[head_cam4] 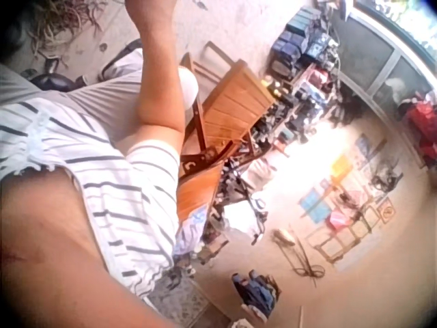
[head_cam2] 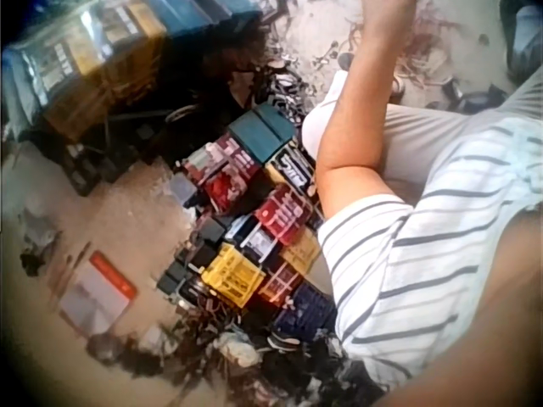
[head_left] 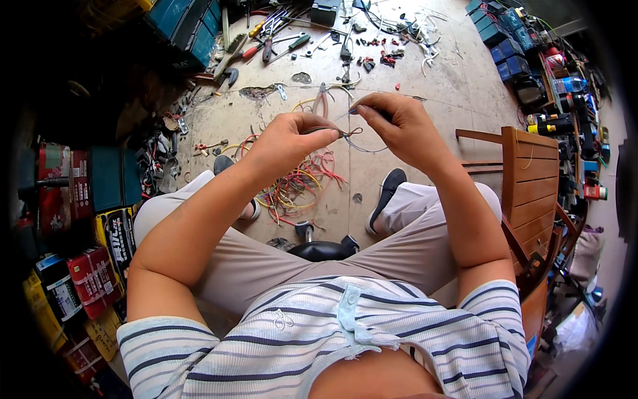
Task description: The person sits cross-legged in a cluttered workshop, manipulating a small electronic component with wires. They repeatedly twist and adjust the wires and the component with their hands, occasionally picking up and putting down small tools or parts from the floor.
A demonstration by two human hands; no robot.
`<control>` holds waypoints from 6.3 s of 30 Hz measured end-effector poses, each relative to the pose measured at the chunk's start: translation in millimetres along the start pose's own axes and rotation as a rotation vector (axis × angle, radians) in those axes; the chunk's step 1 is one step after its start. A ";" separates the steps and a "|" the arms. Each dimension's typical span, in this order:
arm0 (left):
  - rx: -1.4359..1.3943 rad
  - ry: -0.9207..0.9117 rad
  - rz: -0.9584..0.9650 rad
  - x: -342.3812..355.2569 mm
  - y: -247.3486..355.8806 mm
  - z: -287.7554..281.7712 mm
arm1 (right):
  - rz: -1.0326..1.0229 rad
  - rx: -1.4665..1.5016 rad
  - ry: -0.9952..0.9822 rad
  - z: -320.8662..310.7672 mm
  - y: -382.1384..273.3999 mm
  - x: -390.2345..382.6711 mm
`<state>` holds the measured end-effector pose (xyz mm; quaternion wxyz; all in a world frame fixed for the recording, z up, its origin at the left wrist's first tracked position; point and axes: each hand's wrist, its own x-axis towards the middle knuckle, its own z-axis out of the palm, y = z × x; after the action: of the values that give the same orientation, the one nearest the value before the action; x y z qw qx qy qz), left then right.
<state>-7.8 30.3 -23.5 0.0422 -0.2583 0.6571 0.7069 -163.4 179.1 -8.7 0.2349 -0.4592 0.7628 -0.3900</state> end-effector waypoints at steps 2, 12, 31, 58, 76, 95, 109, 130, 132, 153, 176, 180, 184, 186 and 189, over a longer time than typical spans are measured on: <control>0.004 -0.025 0.011 -0.4 0.4 0.5 | 0.001 -0.047 -0.008 -0.3 -0.5 0.1; 0.143 -0.060 0.164 4.5 -7.6 -3.6 | -0.056 -0.120 -0.088 -4.4 1.3 0.7; 0.189 -0.075 0.184 2.1 -3.7 1.1 | 0.103 0.227 -0.466 2.0 21.0 4.8; -0.188 -0.045 -0.079 12.3 -16.0 9.1 | -0.346 -0.202 -0.152 15.9 -0.1 -1.3; -0.830 0.100 -0.107 20.2 -5.6 9.2 | -0.460 -0.254 0.143 22.4 -14.1 -1.8; -0.955 -0.001 -0.128 14.3 2.2 13.3 | -0.647 -0.586 0.393 24.2 -11.2 2.3; -0.974 0.098 -0.029 23.7 7.3 11.9 | -0.794 -0.648 0.443 45.5 -14.6 -11.3; -1.008 0.254 0.106 38.7 14.2 -12.8 | -0.506 0.375 0.045 45.9 -19.4 -29.3; -1.017 0.268 0.118 39.5 14.1 -15.6 | -0.464 0.442 0.025 45.9 -17.5 -29.4; -0.753 0.116 0.171 28.1 17.6 -16.3 | -0.108 0.333 0.340 23.9 0.8 1.9; 0.517 0.364 0.645 15.6 18.5 20.5 | 0.232 0.750 0.169 16.1 11.0 0.6; 0.416 0.285 0.516 12.6 18.8 21.1 | 0.210 0.709 0.159 16.0 9.6 -0.6; 0.415 0.279 0.516 16.4 14.7 23.8 | 0.215 0.727 0.155 19.6 13.3 -0.3; 0.427 0.284 0.518 16.1 16.1 24.0 | 0.236 0.738 0.183 19.6 10.9 0.1; 0.338 0.256 0.472 16.5 17.6 23.9 | 0.204 0.714 0.185 17.2 7.2 -0.8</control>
<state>-36.5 46.1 -14.4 -0.1638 -0.1749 0.8069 0.5399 -154.4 175.3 -24.6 0.3479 -0.2331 0.6387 -0.6455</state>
